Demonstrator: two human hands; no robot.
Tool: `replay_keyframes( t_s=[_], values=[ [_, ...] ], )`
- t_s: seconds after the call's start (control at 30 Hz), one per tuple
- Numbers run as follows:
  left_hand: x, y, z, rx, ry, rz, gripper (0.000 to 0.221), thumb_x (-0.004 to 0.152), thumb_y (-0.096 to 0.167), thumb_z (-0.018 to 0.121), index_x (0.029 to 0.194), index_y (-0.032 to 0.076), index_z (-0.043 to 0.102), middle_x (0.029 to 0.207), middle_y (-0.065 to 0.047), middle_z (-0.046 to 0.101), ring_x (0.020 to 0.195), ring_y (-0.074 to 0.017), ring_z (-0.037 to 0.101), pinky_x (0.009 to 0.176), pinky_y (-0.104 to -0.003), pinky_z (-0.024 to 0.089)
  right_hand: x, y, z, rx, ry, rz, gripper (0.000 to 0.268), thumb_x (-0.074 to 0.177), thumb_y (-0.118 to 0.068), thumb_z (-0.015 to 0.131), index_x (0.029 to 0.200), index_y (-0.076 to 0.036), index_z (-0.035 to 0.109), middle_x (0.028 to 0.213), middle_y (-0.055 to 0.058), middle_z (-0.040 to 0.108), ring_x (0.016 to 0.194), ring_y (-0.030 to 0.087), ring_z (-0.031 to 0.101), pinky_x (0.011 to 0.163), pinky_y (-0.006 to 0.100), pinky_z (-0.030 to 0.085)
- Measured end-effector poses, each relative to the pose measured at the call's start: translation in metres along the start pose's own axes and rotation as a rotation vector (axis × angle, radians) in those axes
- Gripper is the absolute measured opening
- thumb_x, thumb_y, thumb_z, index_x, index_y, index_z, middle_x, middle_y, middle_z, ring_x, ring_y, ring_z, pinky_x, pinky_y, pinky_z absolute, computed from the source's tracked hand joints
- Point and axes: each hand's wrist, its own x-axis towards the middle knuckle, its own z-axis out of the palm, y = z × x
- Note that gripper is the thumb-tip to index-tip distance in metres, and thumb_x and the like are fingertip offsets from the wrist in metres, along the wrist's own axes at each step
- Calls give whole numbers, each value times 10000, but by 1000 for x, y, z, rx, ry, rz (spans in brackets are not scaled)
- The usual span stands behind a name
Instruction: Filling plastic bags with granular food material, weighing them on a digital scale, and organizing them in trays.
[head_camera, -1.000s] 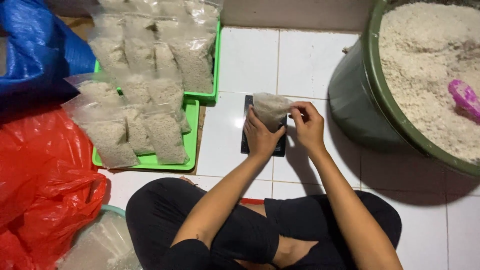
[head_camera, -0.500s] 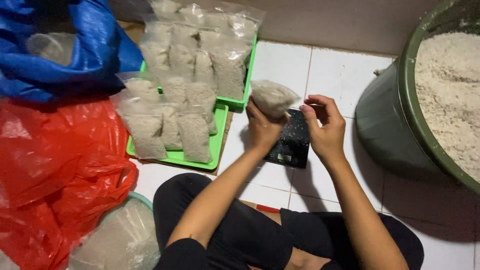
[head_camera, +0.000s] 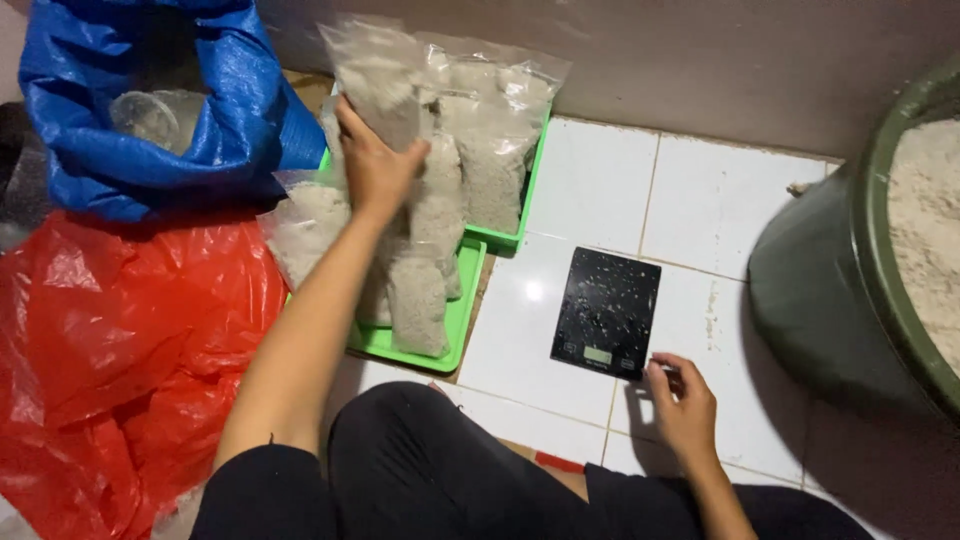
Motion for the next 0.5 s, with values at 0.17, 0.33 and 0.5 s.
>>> replay_keyframes(
  t_s=[0.17, 0.33, 0.5],
  values=[
    [59, -58, 23, 158, 55, 40, 1121, 774, 309, 878, 1478, -14, 68, 1264, -316, 535, 1085, -417, 578, 950, -449, 506, 8, 7, 9, -84, 41, -52, 236, 930, -95, 624, 1141, 11, 641, 949, 137, 709, 810, 207, 697, 753, 308, 556],
    [96, -78, 46, 168, 105, 52, 1095, 764, 363, 902, 1454, 11, 127, 1230, -272, 590, 1057, -424, 623, 920, -456, 524, 13, 21, 20, -103, 65, -59, 198, 939, -44, 617, 1112, 47, 646, 977, 149, 691, 874, 218, 667, 801, 311, 535],
    [129, -79, 64, 187, 168, 63, 742, 718, 401, 914, 1216, 9, 528, 1153, -220, 599, 1039, -395, 609, 870, -477, 531, 19, 33, 23, -148, 37, 18, 202, 962, -53, 618, 1134, 50, 637, 975, 164, 694, 897, 229, 668, 835, 330, 533]
  ],
)
